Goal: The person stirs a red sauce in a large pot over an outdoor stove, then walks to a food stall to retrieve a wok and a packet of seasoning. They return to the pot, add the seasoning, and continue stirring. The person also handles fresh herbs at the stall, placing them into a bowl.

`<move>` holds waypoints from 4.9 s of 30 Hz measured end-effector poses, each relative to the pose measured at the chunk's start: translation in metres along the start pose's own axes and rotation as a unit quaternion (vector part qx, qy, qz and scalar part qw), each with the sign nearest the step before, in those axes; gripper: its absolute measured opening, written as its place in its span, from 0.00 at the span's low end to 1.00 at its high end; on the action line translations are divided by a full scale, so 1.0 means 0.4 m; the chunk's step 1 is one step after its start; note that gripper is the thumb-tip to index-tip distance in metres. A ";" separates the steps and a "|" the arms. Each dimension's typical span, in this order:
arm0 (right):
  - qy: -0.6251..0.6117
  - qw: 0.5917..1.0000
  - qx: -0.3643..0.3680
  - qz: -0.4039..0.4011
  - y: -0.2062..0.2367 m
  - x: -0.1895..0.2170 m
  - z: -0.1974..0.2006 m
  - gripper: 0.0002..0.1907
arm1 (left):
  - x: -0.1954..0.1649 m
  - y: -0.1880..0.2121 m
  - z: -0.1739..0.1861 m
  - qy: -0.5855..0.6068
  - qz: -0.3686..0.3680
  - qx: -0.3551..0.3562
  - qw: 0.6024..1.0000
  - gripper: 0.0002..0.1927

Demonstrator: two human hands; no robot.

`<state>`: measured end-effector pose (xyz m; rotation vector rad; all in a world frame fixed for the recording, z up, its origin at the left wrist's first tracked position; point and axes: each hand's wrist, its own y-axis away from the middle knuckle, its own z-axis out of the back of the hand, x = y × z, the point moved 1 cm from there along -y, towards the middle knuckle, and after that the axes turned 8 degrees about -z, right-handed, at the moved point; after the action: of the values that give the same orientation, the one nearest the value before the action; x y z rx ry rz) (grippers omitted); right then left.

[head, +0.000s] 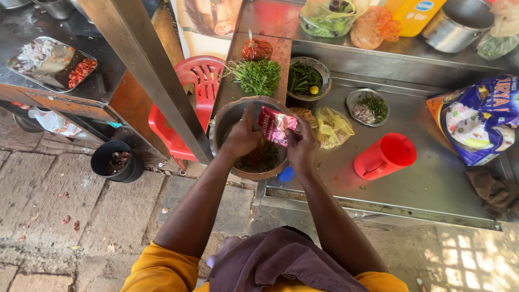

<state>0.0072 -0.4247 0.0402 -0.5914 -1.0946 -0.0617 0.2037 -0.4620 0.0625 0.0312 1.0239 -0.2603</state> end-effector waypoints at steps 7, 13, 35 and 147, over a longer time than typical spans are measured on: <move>-0.432 0.826 0.014 -0.362 -0.026 -0.100 0.016 0.26 | -0.044 -0.001 -0.004 -0.039 -0.206 -0.074 0.975 0.43; -0.612 0.667 0.154 -0.395 0.017 -0.135 0.238 0.19 | -0.251 -0.013 -0.110 0.053 -0.271 -0.003 0.961 0.37; -0.569 0.564 -0.445 -0.400 0.605 -0.730 1.630 0.10 | -0.910 0.254 -1.832 0.199 -0.358 0.567 0.714 0.07; 0.373 0.707 -0.417 -0.432 -0.426 -4.255 6.044 0.09 | -2.426 -0.353 -7.536 -0.086 -0.404 0.624 0.664 0.14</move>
<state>-2.8285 0.1873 -0.5563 -0.6909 -0.3814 -1.5727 -2.8377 0.0384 -0.6766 0.8037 0.4209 -1.7399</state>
